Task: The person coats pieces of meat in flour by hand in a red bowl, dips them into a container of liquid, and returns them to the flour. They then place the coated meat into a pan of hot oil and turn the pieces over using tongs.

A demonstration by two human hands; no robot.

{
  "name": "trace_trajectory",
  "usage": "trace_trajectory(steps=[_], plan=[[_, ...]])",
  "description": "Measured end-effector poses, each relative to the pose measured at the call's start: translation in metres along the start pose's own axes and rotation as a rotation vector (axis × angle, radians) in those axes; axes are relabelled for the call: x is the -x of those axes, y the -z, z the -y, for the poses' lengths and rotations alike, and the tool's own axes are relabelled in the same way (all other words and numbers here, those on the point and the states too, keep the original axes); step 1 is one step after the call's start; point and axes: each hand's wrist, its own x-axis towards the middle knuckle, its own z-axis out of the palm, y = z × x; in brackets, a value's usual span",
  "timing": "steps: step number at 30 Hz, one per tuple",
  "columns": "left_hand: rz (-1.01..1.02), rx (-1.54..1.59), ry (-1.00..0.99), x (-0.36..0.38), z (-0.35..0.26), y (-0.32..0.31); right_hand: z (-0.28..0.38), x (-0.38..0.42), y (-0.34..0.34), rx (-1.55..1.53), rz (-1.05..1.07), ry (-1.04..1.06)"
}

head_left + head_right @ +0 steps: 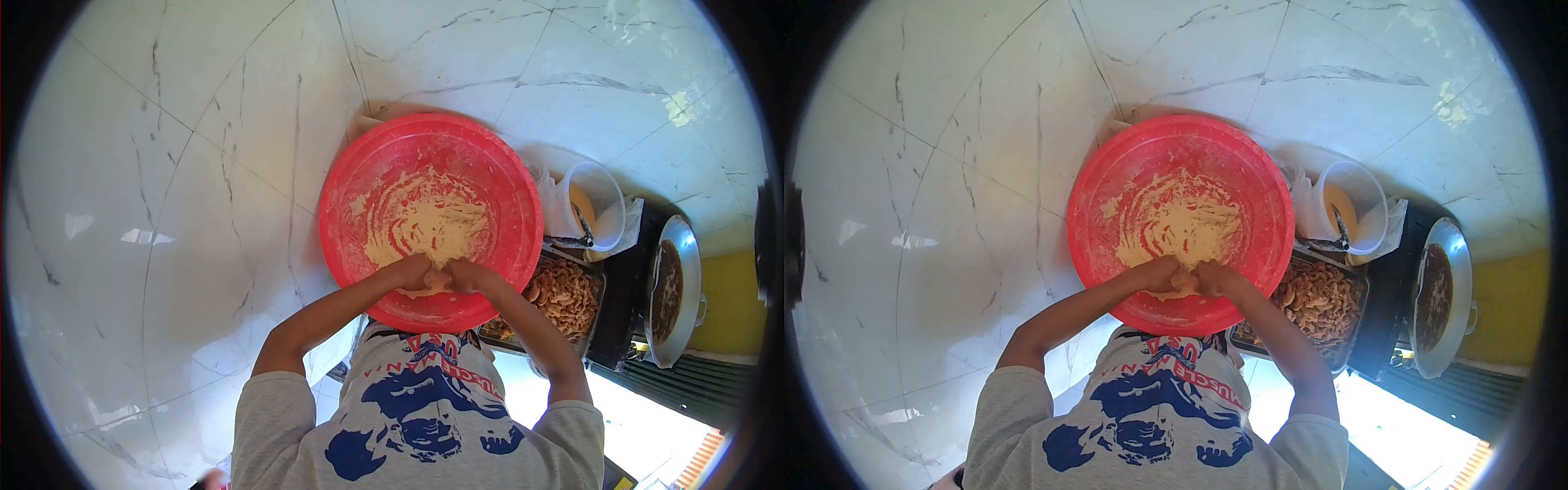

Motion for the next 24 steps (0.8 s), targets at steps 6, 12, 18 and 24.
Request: trace_trajectory(steps=[6,12,18,24], plan=[[0.227,-0.05,-0.068,-0.003,-0.004,-0.021,0.005,-0.003,0.004,-0.183,0.293,-0.016],[0.114,0.092,-0.119,-0.006,0.004,-0.024,0.016,0.005,0.02,-0.194,0.248,0.036],[0.179,0.251,-0.021,0.006,-0.013,0.0,0.004,-0.003,0.01,-0.144,0.212,0.026],[-0.08,0.068,0.018,-0.003,0.008,-0.007,0.003,-0.003,0.012,-0.259,0.051,-0.031]])
